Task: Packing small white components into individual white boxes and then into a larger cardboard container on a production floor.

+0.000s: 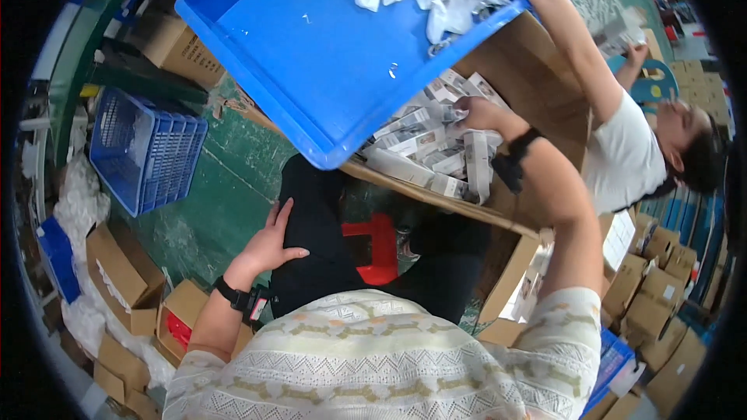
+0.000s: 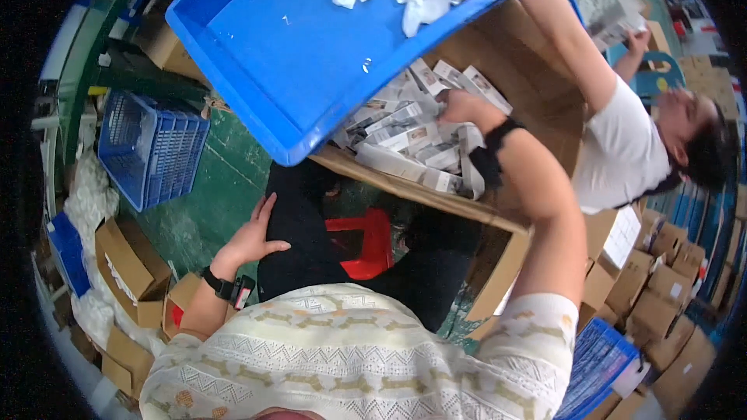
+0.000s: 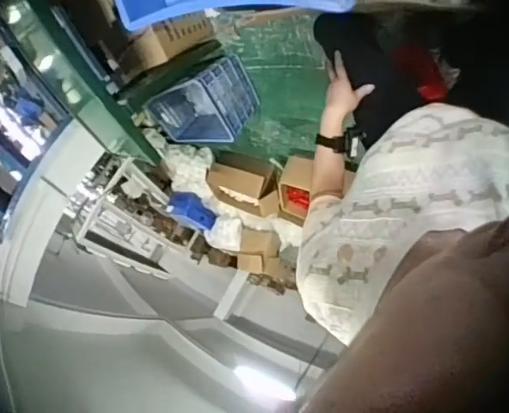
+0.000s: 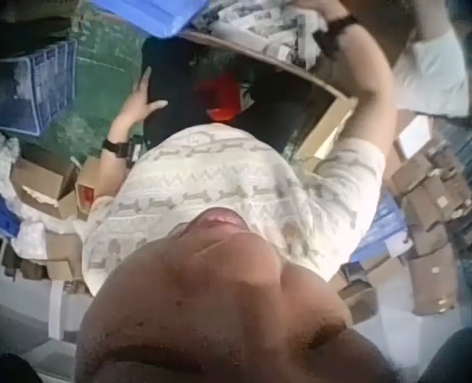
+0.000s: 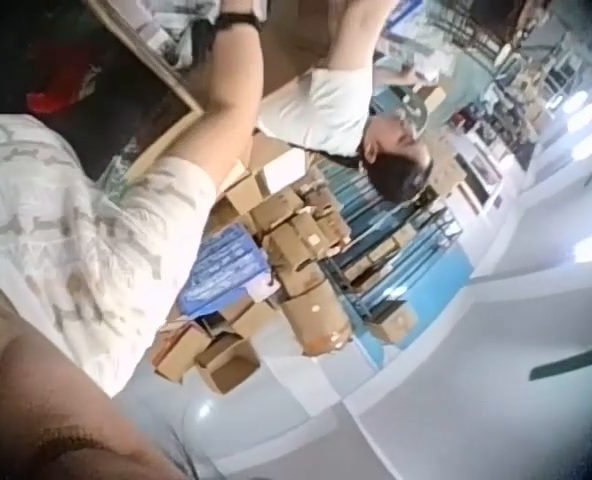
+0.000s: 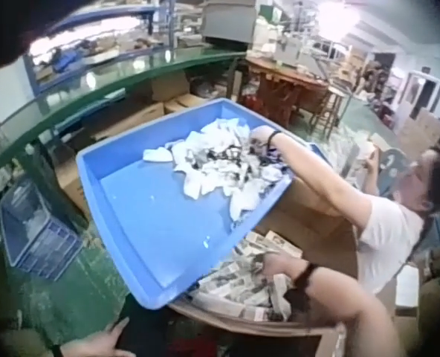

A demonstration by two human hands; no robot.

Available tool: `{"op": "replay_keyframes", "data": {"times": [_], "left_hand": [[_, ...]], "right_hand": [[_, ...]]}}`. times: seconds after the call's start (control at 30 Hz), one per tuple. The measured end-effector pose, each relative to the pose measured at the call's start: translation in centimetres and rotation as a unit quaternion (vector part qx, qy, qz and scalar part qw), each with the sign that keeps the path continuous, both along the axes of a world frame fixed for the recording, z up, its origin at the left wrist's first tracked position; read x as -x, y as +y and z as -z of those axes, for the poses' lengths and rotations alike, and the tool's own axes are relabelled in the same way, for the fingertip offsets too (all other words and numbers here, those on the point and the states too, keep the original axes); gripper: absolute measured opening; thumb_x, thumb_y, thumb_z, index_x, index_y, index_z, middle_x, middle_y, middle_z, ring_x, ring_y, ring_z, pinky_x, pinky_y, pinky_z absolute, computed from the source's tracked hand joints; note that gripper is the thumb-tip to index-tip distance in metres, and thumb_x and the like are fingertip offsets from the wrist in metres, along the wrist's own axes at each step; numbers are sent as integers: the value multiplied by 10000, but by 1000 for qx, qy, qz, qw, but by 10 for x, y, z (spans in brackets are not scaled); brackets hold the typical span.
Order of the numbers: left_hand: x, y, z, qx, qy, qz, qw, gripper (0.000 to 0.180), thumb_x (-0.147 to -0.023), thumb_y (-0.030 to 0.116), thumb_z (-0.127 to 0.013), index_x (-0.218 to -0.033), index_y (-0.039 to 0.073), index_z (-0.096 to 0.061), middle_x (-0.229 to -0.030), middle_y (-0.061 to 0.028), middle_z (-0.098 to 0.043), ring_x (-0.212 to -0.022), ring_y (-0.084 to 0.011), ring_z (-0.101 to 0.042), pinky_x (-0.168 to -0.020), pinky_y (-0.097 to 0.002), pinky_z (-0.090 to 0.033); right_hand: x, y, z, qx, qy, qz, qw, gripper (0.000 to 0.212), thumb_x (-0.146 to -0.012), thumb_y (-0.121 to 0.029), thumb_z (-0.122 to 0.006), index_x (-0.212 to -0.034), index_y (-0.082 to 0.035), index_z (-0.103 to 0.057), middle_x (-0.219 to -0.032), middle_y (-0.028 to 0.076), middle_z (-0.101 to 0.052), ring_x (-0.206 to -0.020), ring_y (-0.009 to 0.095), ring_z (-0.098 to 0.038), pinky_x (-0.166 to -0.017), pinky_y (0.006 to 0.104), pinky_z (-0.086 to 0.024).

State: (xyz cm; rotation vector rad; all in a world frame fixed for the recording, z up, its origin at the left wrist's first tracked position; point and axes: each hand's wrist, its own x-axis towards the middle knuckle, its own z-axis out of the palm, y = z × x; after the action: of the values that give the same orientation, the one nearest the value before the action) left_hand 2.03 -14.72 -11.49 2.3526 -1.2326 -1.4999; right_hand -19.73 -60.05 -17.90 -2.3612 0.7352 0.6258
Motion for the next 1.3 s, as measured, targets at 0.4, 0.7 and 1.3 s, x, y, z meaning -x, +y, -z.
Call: {"op": "replay_keyframes", "data": {"times": [0.4,0.7,1.3], "left_hand": [[-12,-2,14,13,15,5,1000,1074,-639,414,-770,-1434,142,-102,-1428,-303,-129,-1126,-489,-439,-896,-455,-449],[-12,-9,9,28,2,32,999,1096,-642,415,-767,-1436,143,-62,-1416,-326,-128,-1090,-494,-465,-879,-453,-459],[48,-12,-72,334,-35,100,937,720,-747,219,-693,-1344,41,-331,-1345,-247,-359,-1200,-401,-411,-982,-394,-386]], "right_hand": [[-124,-4,189,-12,149,-185,971,566,-608,-193,-703,-1119,-4,-548,-1036,221,-598,-968,368,-572,-870,407,-455],[-77,-2,162,28,113,-159,980,570,-601,-176,-700,-1116,-1,-530,-1053,227,-583,-966,376,-566,-868,412,-456],[62,150,-230,191,-287,59,937,641,-572,-111,-780,-1128,8,-486,-1062,152,-562,-1007,312,-561,-907,377,-439]]}}
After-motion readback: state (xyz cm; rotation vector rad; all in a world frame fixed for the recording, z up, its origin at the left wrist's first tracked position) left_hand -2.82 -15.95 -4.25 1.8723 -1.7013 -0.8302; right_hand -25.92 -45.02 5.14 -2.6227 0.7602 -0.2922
